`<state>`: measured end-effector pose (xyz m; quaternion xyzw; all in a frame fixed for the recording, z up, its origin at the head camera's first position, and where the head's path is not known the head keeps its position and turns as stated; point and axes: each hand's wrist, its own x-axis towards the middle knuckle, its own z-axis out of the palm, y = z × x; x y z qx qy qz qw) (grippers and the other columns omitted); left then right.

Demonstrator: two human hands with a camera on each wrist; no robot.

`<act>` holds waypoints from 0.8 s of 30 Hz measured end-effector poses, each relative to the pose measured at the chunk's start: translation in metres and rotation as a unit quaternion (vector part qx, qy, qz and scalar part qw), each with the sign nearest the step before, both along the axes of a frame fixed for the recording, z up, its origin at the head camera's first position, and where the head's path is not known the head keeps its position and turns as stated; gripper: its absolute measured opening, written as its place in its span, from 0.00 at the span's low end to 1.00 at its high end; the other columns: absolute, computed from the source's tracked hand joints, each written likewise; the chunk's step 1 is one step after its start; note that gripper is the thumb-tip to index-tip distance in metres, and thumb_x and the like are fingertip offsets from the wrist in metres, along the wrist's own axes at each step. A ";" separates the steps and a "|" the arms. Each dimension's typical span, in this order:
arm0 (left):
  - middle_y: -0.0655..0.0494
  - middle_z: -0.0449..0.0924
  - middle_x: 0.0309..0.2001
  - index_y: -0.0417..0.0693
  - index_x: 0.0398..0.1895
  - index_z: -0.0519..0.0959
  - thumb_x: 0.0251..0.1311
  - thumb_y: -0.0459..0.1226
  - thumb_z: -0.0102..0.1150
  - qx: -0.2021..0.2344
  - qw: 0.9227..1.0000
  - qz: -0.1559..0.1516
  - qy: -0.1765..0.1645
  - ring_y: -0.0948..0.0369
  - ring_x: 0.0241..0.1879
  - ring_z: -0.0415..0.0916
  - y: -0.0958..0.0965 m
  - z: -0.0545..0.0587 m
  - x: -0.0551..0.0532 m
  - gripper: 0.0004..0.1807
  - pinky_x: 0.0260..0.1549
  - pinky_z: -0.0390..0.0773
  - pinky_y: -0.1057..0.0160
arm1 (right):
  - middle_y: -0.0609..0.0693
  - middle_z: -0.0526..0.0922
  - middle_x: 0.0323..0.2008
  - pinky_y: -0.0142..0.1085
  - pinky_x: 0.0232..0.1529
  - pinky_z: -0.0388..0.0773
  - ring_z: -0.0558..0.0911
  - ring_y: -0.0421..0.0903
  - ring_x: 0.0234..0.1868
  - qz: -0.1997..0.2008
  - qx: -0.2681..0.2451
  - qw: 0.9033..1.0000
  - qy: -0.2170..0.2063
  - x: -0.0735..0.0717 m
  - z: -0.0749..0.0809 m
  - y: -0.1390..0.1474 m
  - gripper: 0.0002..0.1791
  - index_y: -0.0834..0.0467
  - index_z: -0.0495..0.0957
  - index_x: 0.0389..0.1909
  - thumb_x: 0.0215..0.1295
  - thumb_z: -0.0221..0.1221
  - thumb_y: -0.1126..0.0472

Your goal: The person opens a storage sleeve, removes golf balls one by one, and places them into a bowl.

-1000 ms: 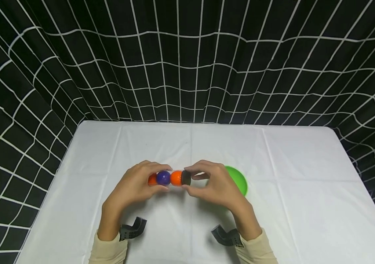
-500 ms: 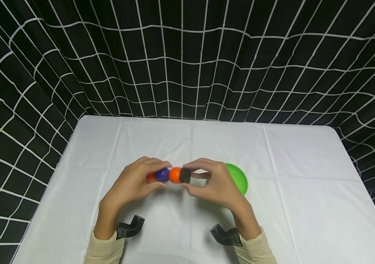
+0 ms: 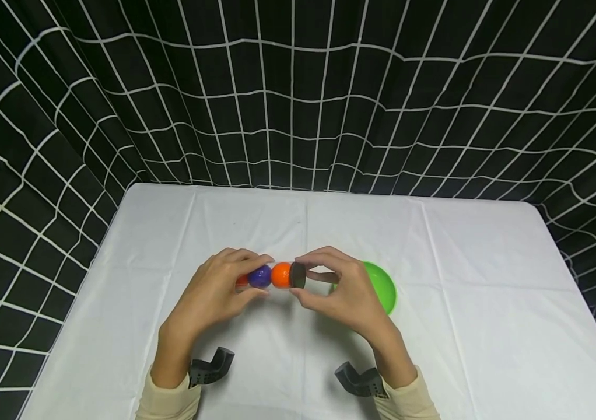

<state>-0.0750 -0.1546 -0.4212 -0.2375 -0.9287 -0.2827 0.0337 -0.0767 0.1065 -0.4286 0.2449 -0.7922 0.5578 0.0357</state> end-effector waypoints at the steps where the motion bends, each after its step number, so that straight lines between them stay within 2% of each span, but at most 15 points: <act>1: 0.58 0.89 0.57 0.59 0.64 0.85 0.55 0.46 0.81 0.003 1.000 -0.001 0.000 0.54 0.58 0.84 0.000 0.001 0.001 0.31 0.58 0.84 0.47 | 0.49 0.90 0.47 0.33 0.48 0.89 0.90 0.45 0.50 0.003 0.000 1.000 0.000 0.001 0.000 0.000 0.23 0.56 0.88 0.50 0.51 0.80 0.69; 7: 0.58 0.89 0.58 0.57 0.63 0.85 0.54 0.44 0.81 0.019 1.000 -0.018 0.000 0.55 0.59 0.84 -0.003 0.003 0.003 0.31 0.60 0.84 0.48 | 0.51 0.91 0.47 0.33 0.46 0.89 0.91 0.46 0.49 0.027 0.007 1.000 0.002 0.001 0.002 0.002 0.24 0.58 0.88 0.51 0.50 0.79 0.70; 11: 0.59 0.88 0.59 0.58 0.63 0.85 0.55 0.45 0.81 0.019 1.000 -0.018 -0.008 0.56 0.59 0.84 -0.004 0.004 0.003 0.30 0.60 0.84 0.50 | 0.54 0.91 0.49 0.34 0.47 0.89 0.91 0.49 0.51 0.037 -0.004 0.999 -0.007 0.000 0.001 0.002 0.24 0.60 0.88 0.53 0.52 0.77 0.71; 17: 0.59 0.88 0.57 0.57 0.64 0.84 0.57 0.45 0.80 0.012 1.000 -0.016 -0.002 0.56 0.57 0.84 -0.001 0.001 0.001 0.29 0.55 0.85 0.52 | 0.52 0.90 0.49 0.35 0.48 0.89 0.90 0.48 0.52 0.006 -0.018 0.999 -0.043 -0.002 -0.001 0.000 0.24 0.58 0.88 0.51 0.52 0.78 0.71; 20: 0.60 0.88 0.57 0.57 0.64 0.84 0.58 0.46 0.79 -0.002 1.000 -0.010 -0.006 0.57 0.55 0.84 0.000 0.000 0.001 0.29 0.52 0.85 0.54 | 0.50 0.91 0.49 0.34 0.48 0.89 0.90 0.47 0.51 -0.010 -0.011 0.999 -0.048 -0.001 0.000 -0.001 0.23 0.56 0.88 0.50 0.51 0.79 0.69; 24: 0.60 0.88 0.57 0.58 0.64 0.85 0.57 0.46 0.79 -0.010 1.000 -0.004 -0.010 0.58 0.55 0.84 0.000 0.002 0.002 0.29 0.51 0.85 0.55 | 0.50 0.91 0.48 0.36 0.48 0.90 0.90 0.46 0.50 -0.009 -0.005 0.999 -0.047 0.000 0.000 -0.001 0.23 0.56 0.88 0.50 0.51 0.79 0.68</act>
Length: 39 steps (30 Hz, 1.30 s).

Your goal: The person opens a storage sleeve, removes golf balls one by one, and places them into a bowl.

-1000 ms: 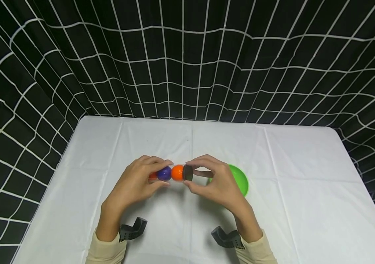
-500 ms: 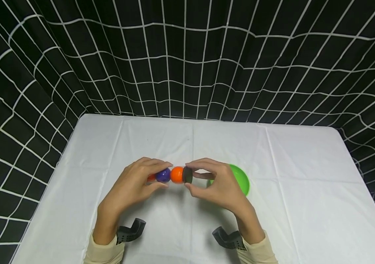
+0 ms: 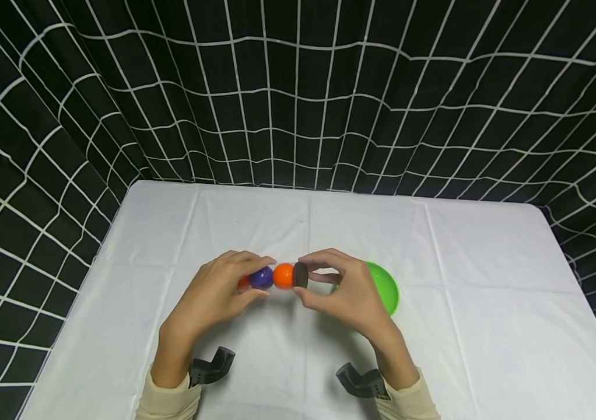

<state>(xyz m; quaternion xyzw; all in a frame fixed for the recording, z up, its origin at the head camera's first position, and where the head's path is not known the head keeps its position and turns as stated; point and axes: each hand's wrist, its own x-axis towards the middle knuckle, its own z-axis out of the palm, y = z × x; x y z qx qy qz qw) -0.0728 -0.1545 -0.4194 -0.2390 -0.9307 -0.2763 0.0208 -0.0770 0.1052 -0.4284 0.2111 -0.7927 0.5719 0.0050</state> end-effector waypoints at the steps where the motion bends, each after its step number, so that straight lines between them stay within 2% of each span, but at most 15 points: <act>1: 0.60 0.88 0.57 0.58 0.64 0.85 0.57 0.46 0.80 0.001 1.000 -0.001 0.000 0.58 0.55 0.84 0.000 0.000 0.000 0.29 0.51 0.85 0.55 | 0.50 0.91 0.48 0.37 0.48 0.90 0.91 0.46 0.50 0.003 0.000 1.000 -0.001 0.000 0.000 0.000 0.22 0.56 0.88 0.49 0.51 0.79 0.69; 8: 0.61 0.88 0.57 0.60 0.63 0.85 0.54 0.44 0.82 0.029 1.000 -0.007 -0.005 0.59 0.57 0.84 -0.006 0.001 0.001 0.30 0.55 0.85 0.53 | 0.56 0.91 0.49 0.41 0.51 0.89 0.91 0.47 0.50 0.043 -0.049 0.996 -0.052 0.000 0.003 0.004 0.22 0.60 0.87 0.51 0.53 0.76 0.73; 13: 0.62 0.88 0.59 0.60 0.65 0.84 0.55 0.48 0.80 0.046 0.999 0.010 -0.015 0.60 0.59 0.84 -0.012 0.003 0.000 0.32 0.61 0.84 0.52 | 0.54 0.86 0.52 0.38 0.54 0.88 0.87 0.43 0.53 0.023 -0.049 0.998 -0.034 -0.001 0.002 0.004 0.25 0.57 0.85 0.58 0.58 0.74 0.72; 18: 0.61 0.87 0.59 0.59 0.65 0.84 0.55 0.47 0.81 0.062 0.997 0.043 -0.019 0.58 0.61 0.84 -0.021 0.003 -0.001 0.31 0.64 0.82 0.50 | 0.56 0.84 0.53 0.36 0.57 0.87 0.86 0.48 0.54 0.004 -0.036 0.999 -0.026 -0.003 -0.004 0.001 0.23 0.59 0.84 0.58 0.61 0.70 0.73; 21: 0.61 0.87 0.59 0.58 0.65 0.84 0.55 0.47 0.81 0.066 0.996 0.053 -0.017 0.57 0.62 0.83 -0.025 0.004 -0.001 0.31 0.65 0.82 0.49 | 0.56 0.85 0.51 0.36 0.56 0.87 0.88 0.51 0.54 -0.010 -0.004 1.000 -0.023 -0.005 -0.012 -0.004 0.21 0.60 0.83 0.55 0.61 0.71 0.72; 26: 0.59 0.87 0.60 0.56 0.66 0.84 0.56 0.47 0.81 0.071 0.996 0.055 -0.011 0.56 0.63 0.83 -0.028 0.003 -0.002 0.32 0.66 0.80 0.48 | 0.55 0.85 0.48 0.37 0.57 0.87 0.89 0.49 0.51 -0.014 0.087 0.996 -0.007 -0.007 -0.027 -0.016 0.20 0.62 0.81 0.53 0.59 0.71 0.70; 32: 0.58 0.88 0.60 0.56 0.66 0.84 0.56 0.47 0.81 0.073 0.996 0.047 -0.008 0.55 0.63 0.83 -0.027 0.003 -0.003 0.32 0.66 0.81 0.48 | 0.54 0.86 0.48 0.43 0.56 0.86 0.86 0.48 0.47 -0.016 0.203 0.979 0.031 -0.006 -0.047 -0.032 0.24 0.63 0.85 0.57 0.58 0.73 0.62; 35: 0.59 0.88 0.59 0.56 0.65 0.84 0.56 0.47 0.81 0.074 0.996 0.043 -0.005 0.55 0.62 0.84 -0.026 0.003 -0.003 0.32 0.65 0.81 0.48 | 0.54 0.87 0.48 0.46 0.55 0.85 0.86 0.50 0.48 -0.015 0.234 0.971 0.038 -0.004 -0.056 -0.036 0.24 0.63 0.85 0.56 0.58 0.73 0.59; 39: 0.60 0.88 0.59 0.57 0.65 0.84 0.56 0.47 0.80 0.076 0.996 0.041 -0.003 0.56 0.61 0.84 -0.025 0.003 -0.004 0.31 0.64 0.82 0.49 | 0.53 0.88 0.43 0.44 0.48 0.86 0.86 0.48 0.42 -0.024 0.275 0.960 0.053 -0.003 -0.061 -0.038 0.20 0.62 0.87 0.49 0.55 0.73 0.60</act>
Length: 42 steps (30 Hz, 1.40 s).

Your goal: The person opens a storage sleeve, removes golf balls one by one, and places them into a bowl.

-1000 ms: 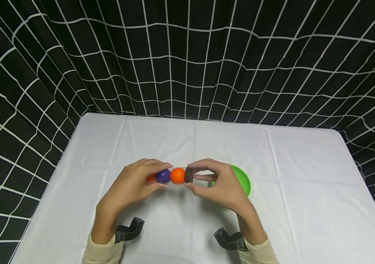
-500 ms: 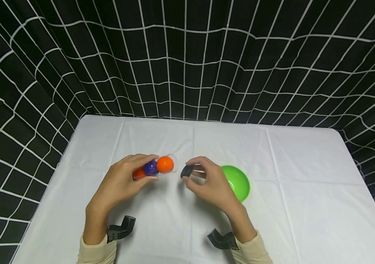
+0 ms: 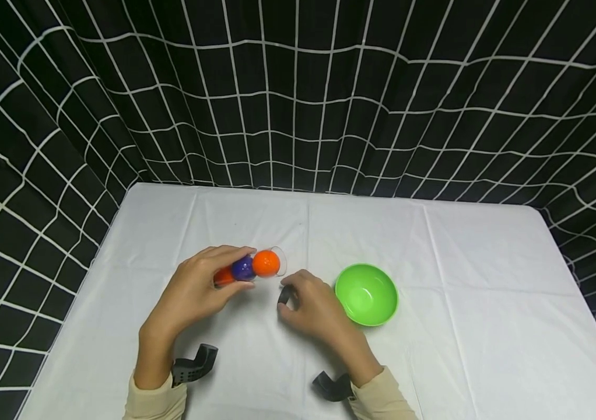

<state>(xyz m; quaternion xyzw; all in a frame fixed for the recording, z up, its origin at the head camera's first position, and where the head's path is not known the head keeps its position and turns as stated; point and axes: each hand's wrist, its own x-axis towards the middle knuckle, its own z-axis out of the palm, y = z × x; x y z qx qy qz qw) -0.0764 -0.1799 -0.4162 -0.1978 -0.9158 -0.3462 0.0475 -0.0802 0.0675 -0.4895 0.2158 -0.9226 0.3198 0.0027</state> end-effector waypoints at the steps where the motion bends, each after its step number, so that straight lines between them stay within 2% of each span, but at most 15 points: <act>1: 0.60 0.88 0.59 0.57 0.65 0.84 0.57 0.47 0.80 0.000 1.000 0.000 0.000 0.57 0.61 0.84 0.000 0.000 0.000 0.31 0.64 0.82 0.49 | 0.53 0.88 0.42 0.43 0.46 0.86 0.85 0.48 0.41 -0.003 0.011 1.000 0.005 0.000 -0.001 0.000 0.19 0.62 0.87 0.47 0.53 0.73 0.60; 3: 0.60 0.88 0.59 0.57 0.65 0.84 0.57 0.47 0.80 0.001 1.000 0.002 0.000 0.56 0.62 0.84 0.001 0.001 0.000 0.31 0.64 0.82 0.49 | 0.53 0.87 0.39 0.43 0.44 0.85 0.84 0.48 0.39 -0.007 0.021 1.000 0.009 0.000 -0.001 0.002 0.18 0.62 0.87 0.45 0.51 0.73 0.61; 6: 0.59 0.88 0.60 0.57 0.65 0.84 0.56 0.47 0.80 0.000 1.000 0.006 0.001 0.56 0.62 0.84 0.001 0.001 0.000 0.32 0.64 0.82 0.49 | 0.53 0.87 0.38 0.44 0.46 0.84 0.83 0.50 0.41 -0.003 0.027 1.000 0.003 0.000 0.000 0.003 0.18 0.62 0.87 0.43 0.49 0.73 0.63; 14: 0.61 0.88 0.59 0.57 0.65 0.84 0.57 0.47 0.80 0.002 1.000 0.001 0.018 0.58 0.61 0.83 0.001 0.001 0.000 0.31 0.63 0.83 0.50 | 0.54 0.85 0.40 0.45 0.48 0.83 0.81 0.52 0.42 0.008 0.028 0.999 -0.017 0.003 -0.002 0.003 0.15 0.61 0.87 0.42 0.50 0.73 0.68; 17: 0.61 0.88 0.59 0.58 0.65 0.84 0.56 0.47 0.81 0.000 1.000 0.004 0.022 0.58 0.61 0.83 0.001 0.001 0.000 0.31 0.63 0.83 0.49 | 0.55 0.85 0.41 0.46 0.49 0.83 0.81 0.53 0.43 0.015 0.022 0.999 -0.024 0.004 -0.003 0.002 0.16 0.63 0.86 0.44 0.51 0.72 0.70; 20: 0.60 0.88 0.59 0.58 0.65 0.84 0.55 0.47 0.82 -0.001 1.000 0.007 0.024 0.57 0.60 0.83 0.002 0.001 0.000 0.32 0.61 0.83 0.49 | 0.56 0.85 0.46 0.47 0.54 0.84 0.82 0.54 0.48 0.021 0.016 0.999 -0.029 0.005 -0.002 0.003 0.20 0.63 0.86 0.51 0.55 0.72 0.69; 22: 0.59 0.88 0.58 0.57 0.65 0.83 0.54 0.47 0.82 0.001 1.000 0.010 0.024 0.57 0.58 0.83 0.002 0.002 0.001 0.33 0.59 0.84 0.50 | 0.56 0.85 0.50 0.47 0.58 0.84 0.84 0.54 0.51 0.020 -0.001 0.999 -0.028 0.005 0.002 0.005 0.22 0.62 0.85 0.55 0.59 0.72 0.66; 25: 0.59 0.88 0.57 0.56 0.63 0.83 0.53 0.47 0.83 0.003 0.999 0.017 0.027 0.58 0.56 0.83 0.003 0.002 0.001 0.33 0.57 0.85 0.51 | 0.55 0.86 0.52 0.47 0.61 0.84 0.86 0.54 0.54 0.010 -0.069 0.997 -0.020 0.001 0.010 0.010 0.21 0.60 0.84 0.59 0.64 0.71 0.64; 28: 0.59 0.88 0.56 0.57 0.61 0.84 0.53 0.47 0.83 0.005 0.999 0.021 0.038 0.58 0.57 0.82 0.004 0.002 0.001 0.31 0.59 0.83 0.50 | 0.56 0.88 0.51 0.46 0.58 0.87 0.89 0.54 0.53 0.002 -0.174 0.984 -0.024 -0.002 0.018 0.016 0.18 0.62 0.84 0.57 0.67 0.69 0.67; 30: 0.60 0.88 0.56 0.58 0.61 0.85 0.54 0.48 0.82 0.001 0.999 0.019 0.046 0.58 0.58 0.81 0.004 0.002 0.000 0.30 0.61 0.80 0.49 | 0.57 0.88 0.51 0.42 0.56 0.89 0.89 0.52 0.51 -0.002 -0.243 0.969 -0.044 -0.004 0.022 0.020 0.17 0.63 0.84 0.57 0.68 0.67 0.69; 33: 0.59 0.89 0.57 0.58 0.62 0.85 0.56 0.48 0.80 -0.011 0.998 0.014 0.055 0.57 0.58 0.81 0.006 0.001 -0.002 0.29 0.62 0.77 0.49 | 0.61 0.86 0.55 0.35 0.54 0.88 0.88 0.45 0.52 -0.009 -0.326 0.941 -0.091 -0.004 0.024 0.024 0.17 0.64 0.83 0.58 0.69 0.66 0.70; 35: 0.59 0.89 0.57 0.58 0.62 0.85 0.57 0.48 0.79 -0.021 0.998 0.007 0.061 0.57 0.57 0.80 0.009 0.000 -0.003 0.28 0.62 0.76 0.49 | 0.63 0.85 0.57 0.31 0.54 0.87 0.88 0.43 0.53 -0.012 -0.361 0.925 -0.118 -0.003 0.024 0.026 0.19 0.66 0.82 0.59 0.69 0.66 0.71; 37: 0.59 0.89 0.56 0.57 0.61 0.86 0.58 0.49 0.78 -0.032 0.997 0.003 0.071 0.57 0.56 0.80 0.011 0.000 -0.003 0.27 0.61 0.75 0.50 | 0.65 0.84 0.60 0.29 0.55 0.86 0.87 0.46 0.56 -0.008 -0.383 0.914 -0.133 -0.003 0.025 0.027 0.20 0.68 0.80 0.61 0.69 0.65 0.71; 42: 0.57 0.89 0.54 0.57 0.60 0.86 0.56 0.46 0.80 -0.056 0.992 -0.003 0.117 0.55 0.56 0.81 0.015 -0.001 -0.002 0.27 0.61 0.74 0.50 | 0.67 0.81 0.64 0.30 0.57 0.86 0.85 0.57 0.61 0.007 -0.402 0.904 -0.148 -0.003 0.027 0.028 0.22 0.68 0.78 0.63 0.69 0.65 0.71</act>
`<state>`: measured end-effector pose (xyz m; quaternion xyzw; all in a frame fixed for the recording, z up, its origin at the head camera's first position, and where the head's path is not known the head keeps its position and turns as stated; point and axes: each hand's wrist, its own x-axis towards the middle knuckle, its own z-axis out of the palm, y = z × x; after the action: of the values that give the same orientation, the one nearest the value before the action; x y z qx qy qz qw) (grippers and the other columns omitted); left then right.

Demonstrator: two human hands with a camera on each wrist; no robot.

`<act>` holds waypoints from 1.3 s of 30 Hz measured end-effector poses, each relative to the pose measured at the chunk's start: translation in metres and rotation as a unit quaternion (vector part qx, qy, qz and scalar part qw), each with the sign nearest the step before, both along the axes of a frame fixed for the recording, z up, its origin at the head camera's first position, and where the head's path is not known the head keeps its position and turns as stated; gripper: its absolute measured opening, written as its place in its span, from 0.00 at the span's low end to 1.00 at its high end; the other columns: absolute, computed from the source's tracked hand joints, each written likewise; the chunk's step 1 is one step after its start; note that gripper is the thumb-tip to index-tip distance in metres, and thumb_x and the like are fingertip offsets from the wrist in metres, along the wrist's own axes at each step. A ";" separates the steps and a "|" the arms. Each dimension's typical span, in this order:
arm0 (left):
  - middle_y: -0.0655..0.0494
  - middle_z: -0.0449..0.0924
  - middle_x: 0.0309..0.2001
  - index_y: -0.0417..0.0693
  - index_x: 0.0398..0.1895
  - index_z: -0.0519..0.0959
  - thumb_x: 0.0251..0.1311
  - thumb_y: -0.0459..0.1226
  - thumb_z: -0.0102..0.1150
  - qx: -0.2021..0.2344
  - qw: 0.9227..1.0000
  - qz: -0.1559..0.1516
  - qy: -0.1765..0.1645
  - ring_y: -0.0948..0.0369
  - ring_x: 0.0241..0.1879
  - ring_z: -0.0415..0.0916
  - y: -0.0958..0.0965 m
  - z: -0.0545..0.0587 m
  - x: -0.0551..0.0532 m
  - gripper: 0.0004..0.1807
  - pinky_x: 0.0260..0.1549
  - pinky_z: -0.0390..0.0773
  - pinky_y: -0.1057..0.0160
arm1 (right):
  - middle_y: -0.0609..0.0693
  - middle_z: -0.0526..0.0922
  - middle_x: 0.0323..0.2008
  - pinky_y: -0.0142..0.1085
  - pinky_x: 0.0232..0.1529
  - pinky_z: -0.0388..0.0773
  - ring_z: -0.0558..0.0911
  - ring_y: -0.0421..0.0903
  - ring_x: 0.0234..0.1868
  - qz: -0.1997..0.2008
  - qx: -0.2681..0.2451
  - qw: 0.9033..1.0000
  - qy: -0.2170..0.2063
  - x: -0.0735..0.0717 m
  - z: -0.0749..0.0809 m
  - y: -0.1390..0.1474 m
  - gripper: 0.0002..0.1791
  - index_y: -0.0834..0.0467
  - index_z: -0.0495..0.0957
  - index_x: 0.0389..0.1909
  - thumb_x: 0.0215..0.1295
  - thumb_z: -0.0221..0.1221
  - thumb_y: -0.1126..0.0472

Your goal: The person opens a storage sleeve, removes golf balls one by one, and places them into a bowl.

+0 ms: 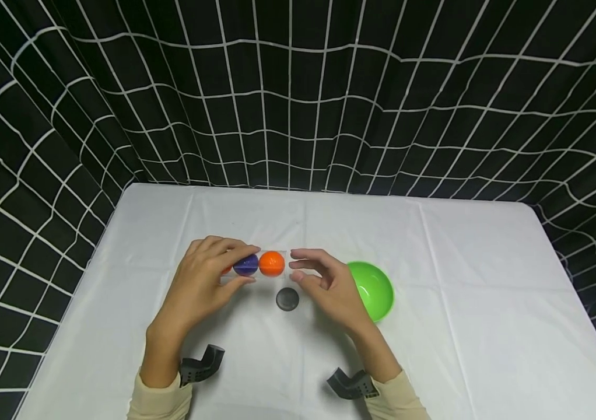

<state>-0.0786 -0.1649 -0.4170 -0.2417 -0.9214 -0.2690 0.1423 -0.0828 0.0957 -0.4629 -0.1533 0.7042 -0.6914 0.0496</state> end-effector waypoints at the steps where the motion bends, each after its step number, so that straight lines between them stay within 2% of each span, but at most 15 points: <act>1: 0.57 0.89 0.54 0.57 0.60 0.87 0.56 0.45 0.80 -0.006 1.000 -0.001 0.009 0.54 0.56 0.81 0.001 0.000 0.000 0.27 0.61 0.74 0.50 | 0.68 0.80 0.64 0.31 0.57 0.86 0.85 0.56 0.62 0.003 -0.005 1.000 -0.001 0.000 0.000 0.000 0.22 0.67 0.78 0.63 0.69 0.65 0.72; 6: 0.57 0.88 0.55 0.59 0.59 0.87 0.56 0.44 0.80 -0.024 0.999 -0.007 0.038 0.54 0.57 0.80 0.005 0.000 0.001 0.26 0.64 0.73 0.49 | 0.72 0.78 0.65 0.30 0.56 0.86 0.86 0.42 0.60 0.020 -0.026 0.999 -0.005 0.000 0.000 0.002 0.24 0.70 0.77 0.65 0.69 0.65 0.73; 9: 0.57 0.88 0.54 0.58 0.59 0.87 0.55 0.44 0.80 -0.027 0.998 -0.004 0.050 0.54 0.57 0.81 0.007 0.001 0.002 0.25 0.66 0.72 0.48 | 0.72 0.78 0.65 0.32 0.57 0.86 0.86 0.37 0.59 0.031 -0.032 0.999 -0.007 -0.001 0.000 0.003 0.25 0.72 0.75 0.66 0.69 0.64 0.73; 20: 0.56 0.88 0.53 0.58 0.57 0.88 0.52 0.41 0.83 -0.029 0.996 0.005 0.082 0.52 0.57 0.81 0.005 0.003 0.005 0.26 0.64 0.72 0.49 | 0.68 0.80 0.66 0.32 0.58 0.86 0.86 0.35 0.60 0.031 -0.005 0.999 -0.009 -0.003 0.000 0.001 0.27 0.69 0.75 0.68 0.69 0.66 0.71; 27: 0.56 0.88 0.53 0.58 0.57 0.88 0.53 0.39 0.82 -0.036 0.995 0.006 0.089 0.52 0.57 0.80 0.005 0.003 0.004 0.26 0.64 0.72 0.49 | 0.65 0.80 0.67 0.31 0.59 0.85 0.86 0.40 0.61 0.023 -0.005 1.000 -0.011 -0.001 -0.002 0.001 0.27 0.67 0.76 0.68 0.69 0.66 0.70; 32: 0.56 0.88 0.53 0.57 0.57 0.88 0.51 0.38 0.83 -0.035 0.995 0.009 0.088 0.51 0.57 0.80 0.004 0.003 0.004 0.26 0.64 0.72 0.49 | 0.64 0.79 0.67 0.32 0.59 0.85 0.86 0.41 0.62 0.020 -0.011 1.000 -0.016 -0.001 -0.002 0.002 0.26 0.65 0.77 0.67 0.69 0.67 0.70; 39: 0.56 0.88 0.54 0.58 0.58 0.88 0.54 0.43 0.81 -0.028 0.997 -0.001 0.068 0.54 0.57 0.80 0.003 0.002 0.003 0.26 0.65 0.72 0.49 | 0.66 0.81 0.65 0.31 0.57 0.86 0.86 0.36 0.60 0.023 -0.009 1.000 -0.017 -0.002 -0.002 0.002 0.27 0.66 0.76 0.68 0.69 0.66 0.70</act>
<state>-0.0756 -0.1618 -0.4149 -0.2644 -0.9166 -0.2261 0.1970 -0.0843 0.0972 -0.4649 -0.1579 0.6935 -0.6988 0.0766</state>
